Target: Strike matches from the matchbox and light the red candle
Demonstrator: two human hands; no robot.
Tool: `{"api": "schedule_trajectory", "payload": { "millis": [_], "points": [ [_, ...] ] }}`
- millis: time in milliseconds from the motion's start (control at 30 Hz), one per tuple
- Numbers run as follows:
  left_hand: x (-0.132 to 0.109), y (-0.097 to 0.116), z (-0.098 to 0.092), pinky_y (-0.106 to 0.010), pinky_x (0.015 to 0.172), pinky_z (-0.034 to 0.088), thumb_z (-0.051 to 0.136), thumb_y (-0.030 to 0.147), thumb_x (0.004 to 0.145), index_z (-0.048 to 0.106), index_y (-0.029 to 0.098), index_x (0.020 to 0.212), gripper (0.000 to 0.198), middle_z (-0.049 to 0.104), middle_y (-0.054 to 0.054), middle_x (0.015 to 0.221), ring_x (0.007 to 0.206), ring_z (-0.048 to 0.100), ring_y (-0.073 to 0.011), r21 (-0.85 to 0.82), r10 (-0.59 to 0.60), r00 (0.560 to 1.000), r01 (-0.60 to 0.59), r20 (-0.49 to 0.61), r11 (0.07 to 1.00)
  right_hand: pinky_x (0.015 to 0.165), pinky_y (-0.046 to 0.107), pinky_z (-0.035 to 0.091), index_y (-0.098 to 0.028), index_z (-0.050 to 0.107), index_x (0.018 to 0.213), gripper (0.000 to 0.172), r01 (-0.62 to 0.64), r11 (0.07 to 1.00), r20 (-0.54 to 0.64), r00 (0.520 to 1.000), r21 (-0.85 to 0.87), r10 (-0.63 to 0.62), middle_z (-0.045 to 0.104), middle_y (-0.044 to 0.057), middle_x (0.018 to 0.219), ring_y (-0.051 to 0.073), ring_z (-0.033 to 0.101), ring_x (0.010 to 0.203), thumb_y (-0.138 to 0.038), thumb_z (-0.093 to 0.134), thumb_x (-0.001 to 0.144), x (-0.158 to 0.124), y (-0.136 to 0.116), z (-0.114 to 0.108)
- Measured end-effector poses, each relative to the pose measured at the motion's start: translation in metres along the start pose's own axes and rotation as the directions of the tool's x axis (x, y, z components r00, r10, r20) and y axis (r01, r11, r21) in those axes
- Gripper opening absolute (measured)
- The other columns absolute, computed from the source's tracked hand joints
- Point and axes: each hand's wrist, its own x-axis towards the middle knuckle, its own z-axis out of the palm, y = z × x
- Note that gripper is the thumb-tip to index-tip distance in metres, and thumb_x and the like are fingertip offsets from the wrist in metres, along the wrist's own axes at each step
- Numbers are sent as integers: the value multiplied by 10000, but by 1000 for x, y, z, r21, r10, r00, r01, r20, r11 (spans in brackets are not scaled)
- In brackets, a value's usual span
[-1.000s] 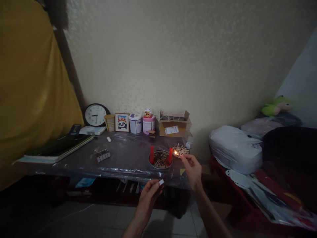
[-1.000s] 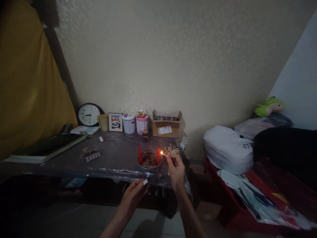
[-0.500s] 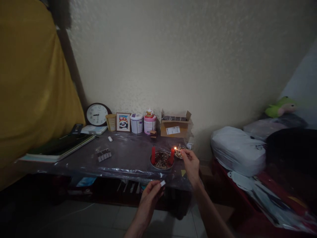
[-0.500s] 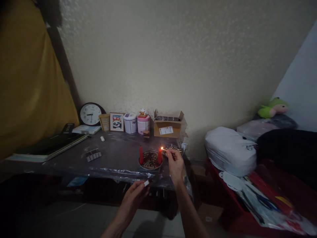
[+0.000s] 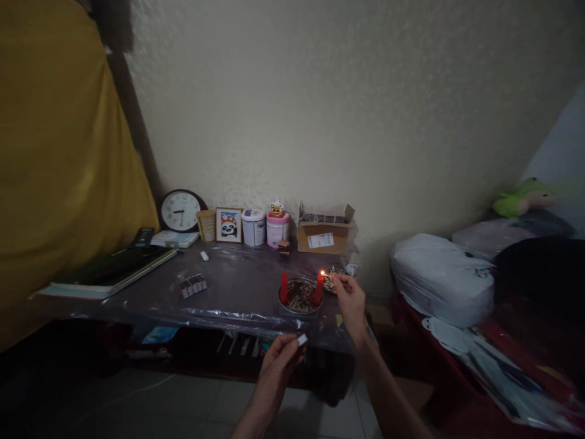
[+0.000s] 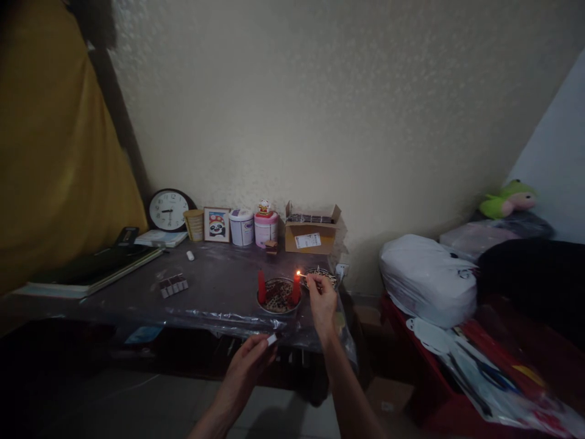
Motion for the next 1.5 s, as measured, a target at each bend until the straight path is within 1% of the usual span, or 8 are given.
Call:
{"api": "schedule_trajectory", "payload": {
  "millis": [267, 633, 867, 1100, 1233, 1333, 1400, 1500],
  "points": [
    [4, -4, -4, -261, 760, 443, 701, 284, 681, 636, 167, 801, 179, 663, -30, 810, 791, 612, -142, 0, 1, 999, -1, 37, 1000, 692, 310, 469, -160, 643, 775, 240, -5, 1000, -3, 1000, 11, 5, 653, 33, 755, 179, 590, 712, -388, 602, 714, 2, -1, 2],
    [5, -5, -3, -278, 747, 460, 726, 300, 647, 650, 150, 810, 235, 661, -63, 827, 790, 616, -165, 6, 13, 1000, -13, 21, 1000, 694, 309, 462, -170, 643, 771, 221, -23, 999, 9, 1000, 35, 23, 646, 25, 753, 177, 580, 714, -377, 611, 701, 2, 3, 2],
    [5, -6, -4, -256, 745, 450, 715, 289, 662, 643, 157, 802, 206, 662, -44, 810, 781, 613, -144, 12, -3, 999, 3, 34, 1000, 667, 298, 454, -169, 652, 766, 216, -64, 995, 24, 998, 72, 62, 639, 16, 718, 171, 564, 683, -372, 629, 696, 0, -7, 0],
    [4, -4, -3, -266, 749, 451, 718, 294, 657, 645, 155, 799, 211, 663, -48, 810, 781, 616, -152, 11, -2, 999, 2, 37, 1000, 626, 256, 431, -169, 651, 715, 192, -130, 975, 48, 991, 180, 123, 599, -16, 668, 133, 524, 636, -354, 666, 665, 1, -17, -6],
    [3, -3, -3, -263, 746, 453, 717, 296, 658, 645, 166, 797, 204, 664, -39, 820, 788, 621, -151, 10, -11, 999, 10, 32, 1000, 585, 236, 434, -180, 629, 697, 196, -183, 944, 88, 982, 274, 165, 540, -38, 621, 109, 493, 584, -364, 678, 651, 9, -40, -22],
    [3, -3, -2, -269, 743, 459, 726, 297, 646, 646, 168, 801, 217, 666, -40, 833, 801, 627, -161, 6, -11, 1000, 11, 23, 1000, 566, 236, 446, -204, 591, 700, 229, -200, 913, 144, 977, 355, 159, 506, -43, 645, 105, 487, 582, -416, 660, 647, 18, -60, -47],
    [2, -3, -2, -268, 738, 462, 730, 298, 640, 644, 166, 798, 223, 667, -43, 831, 802, 627, -164, 11, -16, 1000, 16, 18, 1000, 526, 225, 431, -217, 557, 664, 268, -190, 911, 159, 977, 367, 139, 485, -44, 640, 99, 471, 560, -478, 620, 660, 23, -63, -65],
    [1, -2, 0, -261, 737, 460, 723, 301, 649, 641, 169, 795, 213, 665, -39, 823, 800, 625, -157, 26, -27, 1000, 27, 14, 999, 473, 231, 407, -218, 544, 593, 268, -116, 992, 97, 989, 57, 110, 488, -29, 576, 119, 471, 529, -467, 601, 674, 23, -53, -88]
  ]
}}
